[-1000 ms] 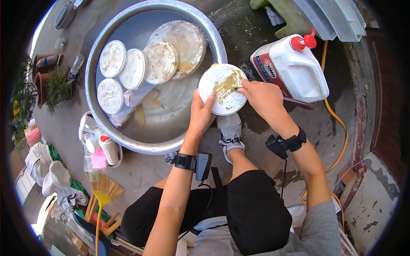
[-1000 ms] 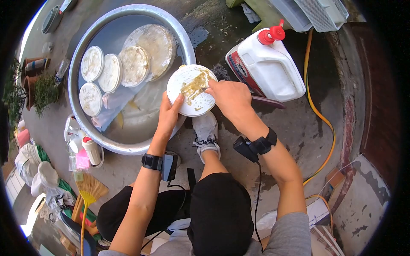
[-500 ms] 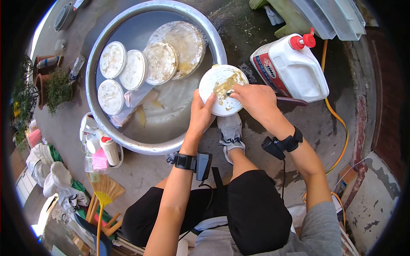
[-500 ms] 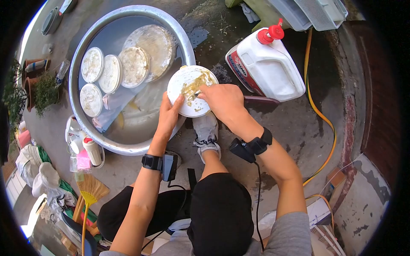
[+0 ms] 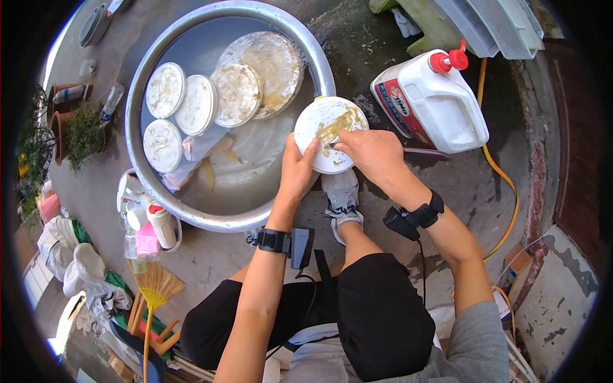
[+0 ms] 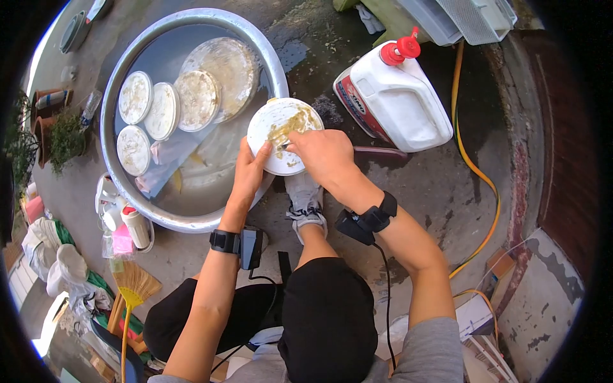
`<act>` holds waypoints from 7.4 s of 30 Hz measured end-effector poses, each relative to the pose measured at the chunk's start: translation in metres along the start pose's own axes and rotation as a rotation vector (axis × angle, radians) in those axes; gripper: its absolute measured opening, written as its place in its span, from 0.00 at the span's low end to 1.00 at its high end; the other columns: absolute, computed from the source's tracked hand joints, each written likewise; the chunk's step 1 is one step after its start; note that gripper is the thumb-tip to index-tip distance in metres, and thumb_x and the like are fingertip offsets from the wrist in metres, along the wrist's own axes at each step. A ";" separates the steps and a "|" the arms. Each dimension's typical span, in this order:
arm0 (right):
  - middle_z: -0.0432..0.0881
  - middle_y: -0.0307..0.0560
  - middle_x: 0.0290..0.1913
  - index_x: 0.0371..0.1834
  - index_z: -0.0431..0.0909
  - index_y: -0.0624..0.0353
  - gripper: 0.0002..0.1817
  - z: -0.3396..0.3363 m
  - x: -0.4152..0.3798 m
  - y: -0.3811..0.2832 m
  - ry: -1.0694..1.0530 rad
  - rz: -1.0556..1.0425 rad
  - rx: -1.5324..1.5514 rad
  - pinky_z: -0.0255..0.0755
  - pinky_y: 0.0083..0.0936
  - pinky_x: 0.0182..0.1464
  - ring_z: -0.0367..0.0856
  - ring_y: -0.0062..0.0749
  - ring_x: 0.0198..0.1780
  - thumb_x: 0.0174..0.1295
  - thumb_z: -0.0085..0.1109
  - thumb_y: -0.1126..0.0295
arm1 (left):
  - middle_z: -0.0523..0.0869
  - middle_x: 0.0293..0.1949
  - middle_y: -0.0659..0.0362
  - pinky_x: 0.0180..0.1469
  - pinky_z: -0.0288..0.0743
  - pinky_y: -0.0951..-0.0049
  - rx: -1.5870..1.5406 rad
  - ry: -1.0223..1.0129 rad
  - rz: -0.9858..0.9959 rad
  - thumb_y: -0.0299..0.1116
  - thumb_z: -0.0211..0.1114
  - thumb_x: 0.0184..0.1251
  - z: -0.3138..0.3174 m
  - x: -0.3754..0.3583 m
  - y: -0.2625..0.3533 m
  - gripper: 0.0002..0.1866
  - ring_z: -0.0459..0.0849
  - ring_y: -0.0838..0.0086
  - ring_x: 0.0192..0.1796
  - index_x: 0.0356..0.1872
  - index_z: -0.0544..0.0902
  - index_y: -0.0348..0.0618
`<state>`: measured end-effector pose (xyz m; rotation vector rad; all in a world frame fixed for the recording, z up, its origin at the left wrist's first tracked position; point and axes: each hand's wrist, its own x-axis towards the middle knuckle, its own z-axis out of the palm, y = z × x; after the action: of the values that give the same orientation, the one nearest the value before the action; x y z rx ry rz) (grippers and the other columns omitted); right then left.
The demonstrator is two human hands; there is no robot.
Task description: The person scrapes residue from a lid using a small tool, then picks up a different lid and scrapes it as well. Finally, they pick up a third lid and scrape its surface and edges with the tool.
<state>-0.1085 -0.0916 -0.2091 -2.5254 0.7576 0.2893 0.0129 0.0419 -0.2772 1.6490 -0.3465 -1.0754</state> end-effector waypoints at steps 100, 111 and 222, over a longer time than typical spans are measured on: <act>0.68 0.46 0.31 0.66 0.73 0.37 0.24 0.019 -0.041 -0.015 0.308 0.151 0.248 0.73 0.38 0.29 0.78 0.44 0.27 0.66 0.58 0.67 | 0.82 0.53 0.54 0.54 0.74 0.73 -0.312 0.180 -0.186 0.26 0.64 0.66 0.030 -0.002 0.039 0.19 0.81 0.74 0.51 0.56 0.71 0.35; 0.69 0.48 0.32 0.68 0.71 0.38 0.28 0.023 -0.030 -0.015 0.316 0.148 0.166 0.74 0.38 0.28 0.80 0.45 0.28 0.63 0.56 0.72 | 0.80 0.50 0.52 0.56 0.72 0.71 -0.246 0.205 -0.036 0.27 0.65 0.65 0.033 0.011 0.002 0.21 0.79 0.72 0.52 0.55 0.68 0.31; 0.71 0.48 0.30 0.68 0.72 0.42 0.25 0.044 -0.023 -0.009 0.456 0.140 0.425 0.73 0.37 0.30 0.78 0.44 0.28 0.67 0.56 0.71 | 0.79 0.56 0.52 0.60 0.70 0.72 -0.011 0.159 -0.057 0.27 0.61 0.69 0.032 0.005 0.010 0.20 0.77 0.72 0.57 0.59 0.68 0.31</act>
<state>-0.1249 -0.0522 -0.2361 -2.1490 1.0422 -0.3827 -0.0066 0.0150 -0.2709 1.7310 -0.1897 -0.9788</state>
